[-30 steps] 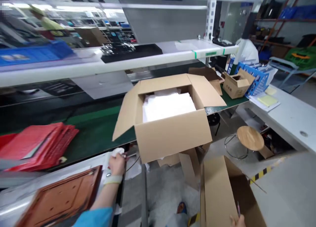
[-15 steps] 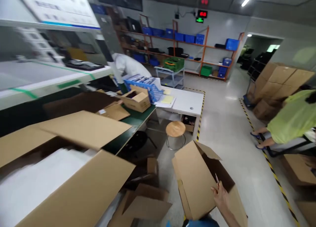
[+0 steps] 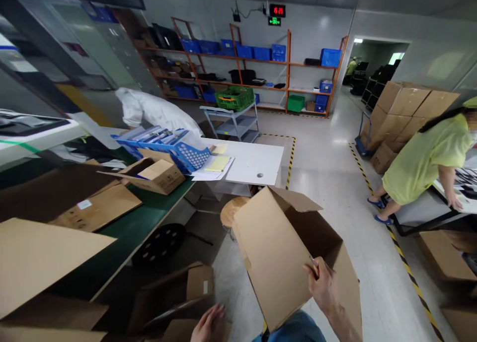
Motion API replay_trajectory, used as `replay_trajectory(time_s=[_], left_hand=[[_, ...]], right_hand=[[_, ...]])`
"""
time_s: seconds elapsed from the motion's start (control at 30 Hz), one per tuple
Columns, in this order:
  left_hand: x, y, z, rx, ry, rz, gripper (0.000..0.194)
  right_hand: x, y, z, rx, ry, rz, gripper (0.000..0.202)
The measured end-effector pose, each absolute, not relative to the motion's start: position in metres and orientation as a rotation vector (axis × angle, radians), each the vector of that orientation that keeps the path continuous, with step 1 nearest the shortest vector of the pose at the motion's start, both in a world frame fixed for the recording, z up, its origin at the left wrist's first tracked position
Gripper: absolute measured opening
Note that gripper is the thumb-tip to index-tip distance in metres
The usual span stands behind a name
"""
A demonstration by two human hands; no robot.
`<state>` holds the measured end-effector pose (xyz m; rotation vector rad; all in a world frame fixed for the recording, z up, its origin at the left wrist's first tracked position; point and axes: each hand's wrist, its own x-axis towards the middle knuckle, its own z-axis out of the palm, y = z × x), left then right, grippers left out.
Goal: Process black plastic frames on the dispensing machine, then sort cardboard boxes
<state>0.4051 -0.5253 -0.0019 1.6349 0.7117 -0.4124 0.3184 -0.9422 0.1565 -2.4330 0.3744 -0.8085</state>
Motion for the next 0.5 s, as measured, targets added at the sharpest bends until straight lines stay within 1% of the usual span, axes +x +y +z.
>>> replay_trajectory(time_s=[0.07,0.13,0.17,0.23,0.3,0.33,0.4,0.43,0.5], left_hand=[[0.449,-0.562,0.034,1.687,0.504,-0.264,0.058],[0.49,-0.591,0.093,1.836,0.293,0.011,0.058],[0.508,-0.602,0.128,1.861,0.228,0.178,0.054],[0.536,-0.618,0.199,1.819,0.115,0.399,0.045],[0.556,-0.627,0.259,1.734,0.025,0.636,0.036],[0.565,-0.631,0.281,1.701,-0.008,0.733,0.03],[0.585,-0.637,0.308,1.729,-0.166,0.736,0.023],[0.598,-0.642,0.312,1.782,-0.267,0.659,0.023],[0.632,-0.658,0.305,1.898,-0.492,0.364,0.027]], right_hand=[[0.334,-0.964,0.192,-2.466,0.175,-0.836,0.027],[0.348,-0.979,0.22,-2.504,-0.079,-0.857,0.018],[0.356,-0.984,0.231,-2.531,-0.213,-0.871,0.019],[0.374,-0.99,0.246,-2.591,-0.466,-0.897,0.027],[0.4,-0.994,0.249,-2.653,-0.636,-0.87,0.031],[0.417,-0.994,0.245,-2.677,-0.694,-0.848,0.031],[0.457,-0.993,0.227,-2.721,-0.763,-0.796,0.029],[0.48,-0.991,0.213,-2.742,-0.78,-0.757,0.028],[0.528,-0.984,0.176,-2.788,-0.78,-0.652,0.025]])
